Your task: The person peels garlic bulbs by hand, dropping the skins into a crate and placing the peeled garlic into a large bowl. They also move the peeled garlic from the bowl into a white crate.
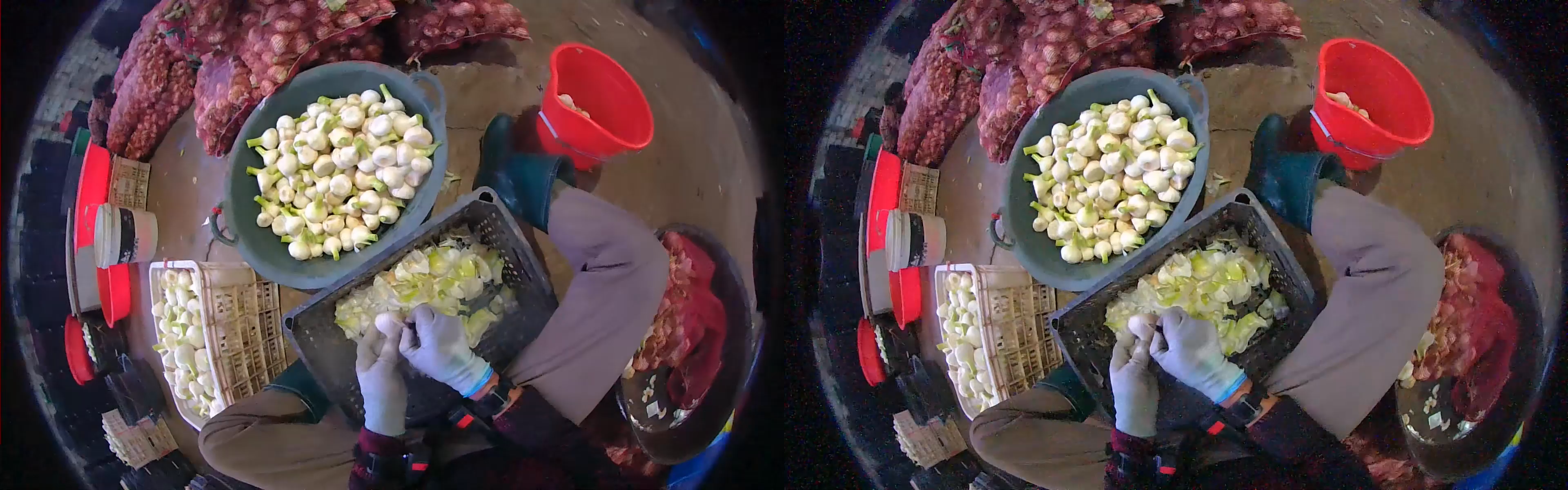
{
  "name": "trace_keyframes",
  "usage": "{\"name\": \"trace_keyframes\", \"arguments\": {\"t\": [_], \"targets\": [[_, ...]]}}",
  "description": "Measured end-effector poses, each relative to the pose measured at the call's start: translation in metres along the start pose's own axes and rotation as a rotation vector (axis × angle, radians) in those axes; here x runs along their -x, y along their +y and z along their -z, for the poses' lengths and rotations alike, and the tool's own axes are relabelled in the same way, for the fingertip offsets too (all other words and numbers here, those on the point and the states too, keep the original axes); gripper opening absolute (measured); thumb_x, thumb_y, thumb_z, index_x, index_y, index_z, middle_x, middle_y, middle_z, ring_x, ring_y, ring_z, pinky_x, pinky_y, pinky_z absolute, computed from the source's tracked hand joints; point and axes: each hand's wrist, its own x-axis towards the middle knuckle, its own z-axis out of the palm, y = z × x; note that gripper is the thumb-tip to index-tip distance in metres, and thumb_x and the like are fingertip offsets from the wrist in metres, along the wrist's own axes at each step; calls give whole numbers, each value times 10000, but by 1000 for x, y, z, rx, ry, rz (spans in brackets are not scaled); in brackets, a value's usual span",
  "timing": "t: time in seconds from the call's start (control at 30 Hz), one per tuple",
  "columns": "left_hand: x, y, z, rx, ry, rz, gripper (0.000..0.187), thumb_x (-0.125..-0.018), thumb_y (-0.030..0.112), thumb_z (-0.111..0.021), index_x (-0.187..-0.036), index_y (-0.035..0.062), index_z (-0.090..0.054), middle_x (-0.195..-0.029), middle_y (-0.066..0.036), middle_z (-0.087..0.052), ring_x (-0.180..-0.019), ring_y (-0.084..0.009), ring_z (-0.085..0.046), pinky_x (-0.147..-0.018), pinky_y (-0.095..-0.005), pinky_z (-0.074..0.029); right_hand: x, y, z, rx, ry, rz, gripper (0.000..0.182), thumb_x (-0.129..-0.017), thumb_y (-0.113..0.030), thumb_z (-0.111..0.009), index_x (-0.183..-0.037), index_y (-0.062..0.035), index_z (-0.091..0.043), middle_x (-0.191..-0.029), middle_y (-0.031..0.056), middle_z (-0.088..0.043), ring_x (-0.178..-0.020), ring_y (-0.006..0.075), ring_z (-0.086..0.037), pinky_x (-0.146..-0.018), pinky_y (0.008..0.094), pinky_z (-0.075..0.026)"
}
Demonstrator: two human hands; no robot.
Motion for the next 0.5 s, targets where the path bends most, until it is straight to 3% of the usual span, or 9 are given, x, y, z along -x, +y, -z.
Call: {"name": "trace_keyframes", "arguments": {"t": [0.07, 0.1, 0.17, 0.23, 0.27, 0.37, 0.43, 0.5], "targets": [[2, 3, 4, -50, 67, 119, 305, -957, 120, -561, -1225, -22, -523, -1072, -75, -610, -841, -109, -544, -703, -237, -447, -4, 5, -6, 0, 25, -25, 185, -769, -139, -653, -860, -39, -527, -707, 150, -605, -586, 343, -604, -512, 450, -477], [3, 4, 8, -44, 74, 118, 305, -957, 120, -561, -1225, -22, -523, -1072, -75, -610, -841, -109, -544, -703, -237, -447, -4, 10, -11, 22, 86, -24, 182, -775, -138, -650, -867, -35, -530, -707, 157, -605, -598, 347, -602, -527, 450, -475], [6, 9, 18, 187, -30, 165, 304, -957, 116, -550, -1231, -11, -511, -1005, -48, -589, -746, -88, -472, -619, -225, -388, -11, 16, -12, 40, 149, -20, 179, -781, -136, -646, -873, -31, -534, -708, 164, -604, -610, 350, -599, -542, 449, -474], [13, 16, 25, 233, -62, 147, 317, -953, 142, -555, -1227, -9, -501, -948, -27, -558, -741, -89, -459, -633, -214, -385, -27, 25, -6, 39, 73, -366, 205, -811, -188, -639, -909, -33, -547, -737, 175, -626, -647, 379, -611, -570, 482, -480], [13, 18, 29, 303, -136, 142, 335, -949, 171, -566, -1224, -8, -501, -929, -21, -545, -738, -88, -452, -636, -212, -383, -31, 28, 1, 20, 33, -421, 200, -825, -192, -638, -904, -29, -554, -773, 187, -631, -685, 388, -618, -602, 470, -494], [18, 28, 27, 343, -200, 97, 359, -946, 217, -576, -1216, -7, -502, -899, -10, -523, -732, -87, -442, -644, -211, -383, -18, 8, 22, -53, 46, -223, 199, -830, -192, -641, -936, -32, -587, -810, 188, -634, -736, 371, -632, -645, 436, -512], [24, 25, 21, 328, -177, 71, 365, -947, 235, -574, -1211, -7, -502, -886, -7, -516, -729, -89, -440, -649, -212, -385, -4, -20, 40, -349, -159, -215, 276, -800, -201, -685, -1011, -36, -618, -848, 167, -643, -783, 341, -647, -694, 392, -527], [26, 18, 15, 194, -103, 2, 400, -946, 249, -587, -1255, 13, -494, -941, -19, -555, -723, -74, -466, -620, -189, -401, 3, -35, 41, -302, -72, -86, 292, -778, -223, -711, -994, -46, -626, -859, 152, -654, -750, 333, -649, -655, 394, -525]]}}
